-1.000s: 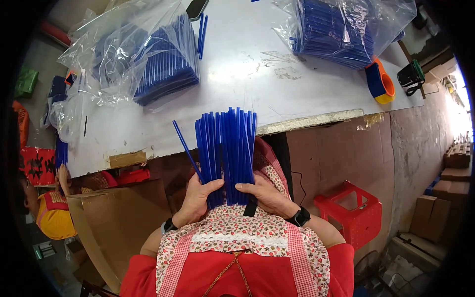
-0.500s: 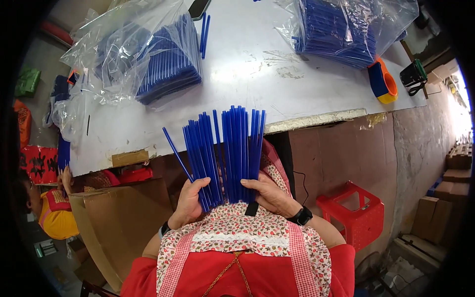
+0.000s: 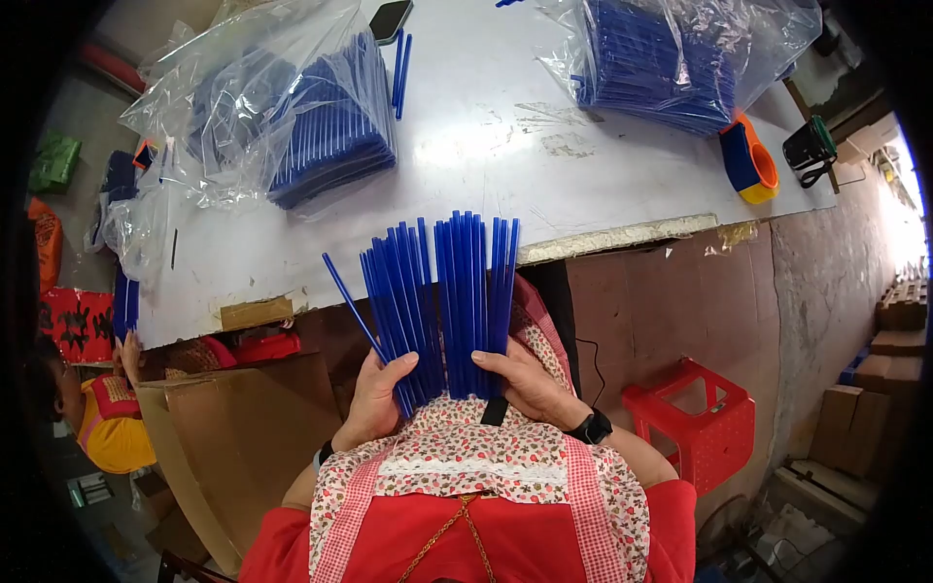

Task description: The person removes a bundle of blue tubes from a plastic bag, fans them out to align the ends, and then places the bundle back into the bag.

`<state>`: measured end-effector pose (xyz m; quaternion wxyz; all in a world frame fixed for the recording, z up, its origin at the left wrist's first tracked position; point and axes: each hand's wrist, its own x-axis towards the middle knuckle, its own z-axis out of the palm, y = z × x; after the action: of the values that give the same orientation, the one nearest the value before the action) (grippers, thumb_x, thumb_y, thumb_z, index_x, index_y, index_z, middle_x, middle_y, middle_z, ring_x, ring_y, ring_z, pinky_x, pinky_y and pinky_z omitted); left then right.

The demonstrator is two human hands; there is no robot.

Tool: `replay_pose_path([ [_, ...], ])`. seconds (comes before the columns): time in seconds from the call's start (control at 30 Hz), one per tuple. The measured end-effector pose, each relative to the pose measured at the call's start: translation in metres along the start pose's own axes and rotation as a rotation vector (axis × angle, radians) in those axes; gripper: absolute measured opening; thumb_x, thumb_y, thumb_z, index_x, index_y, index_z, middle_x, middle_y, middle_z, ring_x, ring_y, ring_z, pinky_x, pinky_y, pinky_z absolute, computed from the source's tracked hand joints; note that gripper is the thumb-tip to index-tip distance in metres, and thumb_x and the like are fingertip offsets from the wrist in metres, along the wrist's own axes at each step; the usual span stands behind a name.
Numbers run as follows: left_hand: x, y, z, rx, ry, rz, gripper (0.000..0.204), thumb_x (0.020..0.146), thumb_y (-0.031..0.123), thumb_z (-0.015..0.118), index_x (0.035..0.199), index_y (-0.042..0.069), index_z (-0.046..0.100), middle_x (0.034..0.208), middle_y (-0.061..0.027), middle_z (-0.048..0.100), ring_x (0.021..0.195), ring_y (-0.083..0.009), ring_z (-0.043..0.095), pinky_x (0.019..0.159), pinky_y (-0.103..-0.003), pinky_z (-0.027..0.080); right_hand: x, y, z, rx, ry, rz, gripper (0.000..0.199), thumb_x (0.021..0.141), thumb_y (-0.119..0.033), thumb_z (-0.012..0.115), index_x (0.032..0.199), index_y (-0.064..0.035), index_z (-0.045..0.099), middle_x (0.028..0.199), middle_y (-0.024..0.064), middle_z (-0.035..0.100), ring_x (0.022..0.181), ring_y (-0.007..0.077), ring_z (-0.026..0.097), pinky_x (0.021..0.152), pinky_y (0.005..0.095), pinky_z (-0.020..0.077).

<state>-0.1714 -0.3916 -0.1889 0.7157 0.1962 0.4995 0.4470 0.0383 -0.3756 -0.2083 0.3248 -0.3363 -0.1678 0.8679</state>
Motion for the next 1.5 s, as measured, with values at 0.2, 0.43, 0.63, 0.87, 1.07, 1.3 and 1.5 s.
replay_pose_path([
  [0.2, -0.001, 0.009, 0.03, 0.06, -0.113, 0.027, 0.051, 0.086, 0.012, 0.068, 0.129, 0.001, 0.043, 0.125, -0.0109, 0.054, 0.117, -0.0173, 0.051, 0.099, -0.033, 0.043, -0.003, -0.012, 0.028, -1.216, 0.083, -0.3, 0.071, 0.088, -0.024, 0.062, 0.141, 0.0041, 0.025, 0.108, 0.0253, 0.061, 0.094, 0.0333, 0.065, 0.082, 0.039, 0.0519],
  [0.43, 0.019, 0.009, 0.036, -0.141, -0.143, -0.256, 0.045, 0.084, 0.006, 0.065, 0.126, 0.002, 0.05, 0.117, -0.0115, 0.062, 0.106, -0.0213, 0.06, 0.095, -0.036, 0.048, -0.02, -0.028, 0.05, -1.596, 0.083, -0.201, 0.081, 0.088, -0.027, 0.062, 0.146, 0.001, 0.013, 0.12, 0.0266, 0.054, 0.103, 0.0339, 0.06, 0.086, 0.0371, 0.049],
  [0.63, 0.014, 0.004, 0.021, -0.162, -0.17, -0.286, 0.043, 0.082, 0.0, 0.061, 0.124, 0.0, 0.053, 0.116, -0.0129, 0.062, 0.105, -0.0223, 0.061, 0.095, -0.036, 0.049, -0.013, -0.006, 0.009, -0.775, 0.002, -0.232, 0.073, 0.094, -0.02, 0.054, 0.148, -0.0015, 0.01, 0.133, 0.0186, 0.049, 0.116, 0.0229, 0.054, 0.097, 0.0339, 0.0433],
  [0.87, 0.006, 0.004, 0.006, -0.187, -0.172, -0.299, 0.046, 0.083, -0.002, 0.058, 0.127, 0.0, 0.049, 0.119, -0.0134, 0.061, 0.107, -0.0227, 0.061, 0.095, -0.038, 0.05, -0.003, -0.006, 0.006, -0.463, 0.015, -0.144, 0.058, 0.098, -0.015, 0.048, 0.147, -0.0034, 0.02, 0.13, 0.0108, 0.051, 0.115, 0.0158, 0.051, 0.096, 0.0319, 0.043],
  [1.07, 0.002, 0.003, -0.005, -0.244, -0.135, -0.335, 0.052, 0.083, -0.003, 0.059, 0.132, 0.0, 0.044, 0.122, -0.0155, 0.059, 0.11, -0.0269, 0.06, 0.094, -0.044, 0.051, -0.006, -0.013, 0.016, -0.339, 0.102, 0.032, 0.048, 0.099, -0.015, 0.045, 0.143, -0.0054, 0.03, 0.124, 0.0067, 0.054, 0.107, 0.0119, 0.056, 0.088, 0.031, 0.0501],
  [1.3, -0.001, 0.002, -0.008, -0.227, -0.096, -0.283, 0.053, 0.084, -0.001, 0.061, 0.133, 0.003, 0.043, 0.123, -0.0152, 0.058, 0.111, -0.0276, 0.059, 0.094, -0.044, 0.051, -0.002, 0.003, -0.001, -0.141, 0.097, 0.027, 0.039, 0.099, -0.015, 0.041, 0.138, -0.0096, 0.038, 0.118, 0.0032, 0.056, 0.102, 0.0105, 0.057, 0.083, 0.0281, 0.052],
  [1.5, -0.003, 0.002, -0.009, -0.249, -0.082, -0.259, 0.051, 0.084, -0.002, 0.059, 0.133, 0.004, 0.044, 0.123, -0.0153, 0.058, 0.111, -0.0278, 0.059, 0.096, -0.045, 0.049, 0.0, 0.009, -0.009, -0.078, 0.12, 0.003, 0.037, 0.1, -0.012, 0.037, 0.136, -0.0057, 0.039, 0.116, 0.006, 0.06, 0.095, 0.0117, 0.062, 0.082, 0.0326, 0.0559],
])
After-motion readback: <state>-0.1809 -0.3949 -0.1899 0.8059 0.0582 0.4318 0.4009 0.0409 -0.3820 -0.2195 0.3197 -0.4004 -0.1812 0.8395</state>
